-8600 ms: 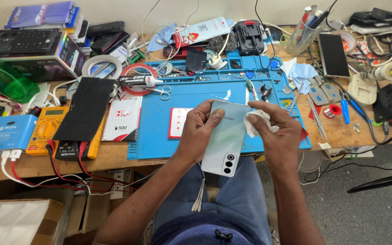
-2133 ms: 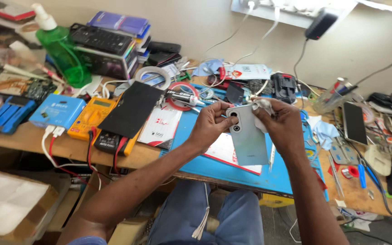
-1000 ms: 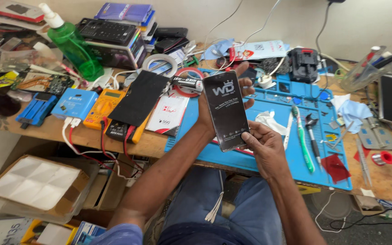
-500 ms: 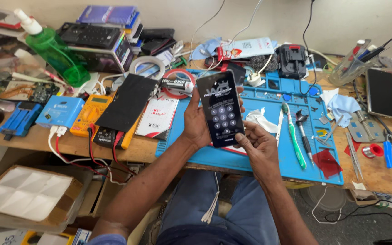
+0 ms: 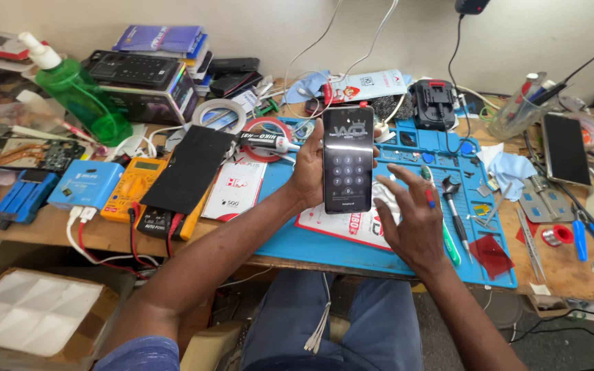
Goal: The person handles a disassembled smartphone, applies adhesive to the internal frame, and wipes the back cover with a cloth. They connect a charging cable to test the screen, then disconnect it and continue cleaning the back cover.
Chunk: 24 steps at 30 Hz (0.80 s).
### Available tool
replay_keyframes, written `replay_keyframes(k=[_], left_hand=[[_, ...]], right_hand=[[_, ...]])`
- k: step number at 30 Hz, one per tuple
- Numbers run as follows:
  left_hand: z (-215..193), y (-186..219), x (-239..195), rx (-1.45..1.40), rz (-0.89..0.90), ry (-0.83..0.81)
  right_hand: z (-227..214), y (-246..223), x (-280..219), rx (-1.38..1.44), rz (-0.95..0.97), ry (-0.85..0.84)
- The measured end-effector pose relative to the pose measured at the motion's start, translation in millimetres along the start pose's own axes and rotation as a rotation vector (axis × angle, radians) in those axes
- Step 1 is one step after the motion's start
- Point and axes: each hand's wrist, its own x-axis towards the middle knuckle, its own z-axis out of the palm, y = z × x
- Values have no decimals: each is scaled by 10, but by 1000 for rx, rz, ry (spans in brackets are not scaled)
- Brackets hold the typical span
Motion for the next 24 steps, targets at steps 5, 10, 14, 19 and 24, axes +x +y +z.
replay_keyframes(k=[5, 10, 14, 19, 24], left_hand=[[-262, -204, 144, -17, -32, 130], [-404, -262, 137, -24, 8, 121], [-432, -256, 137, -66, -9, 137], [-443, -268, 134, -33, -2, 147], [-429, -240, 135, -10, -9, 164]], right_hand=[[-31, 194, 77, -206, -300, -153], [52, 246, 49, -259, -252, -241], [102, 258, 67, -311, -251, -281], [126, 261, 69, -293, -240, -302], [122, 260, 128, -303, -226, -308]])
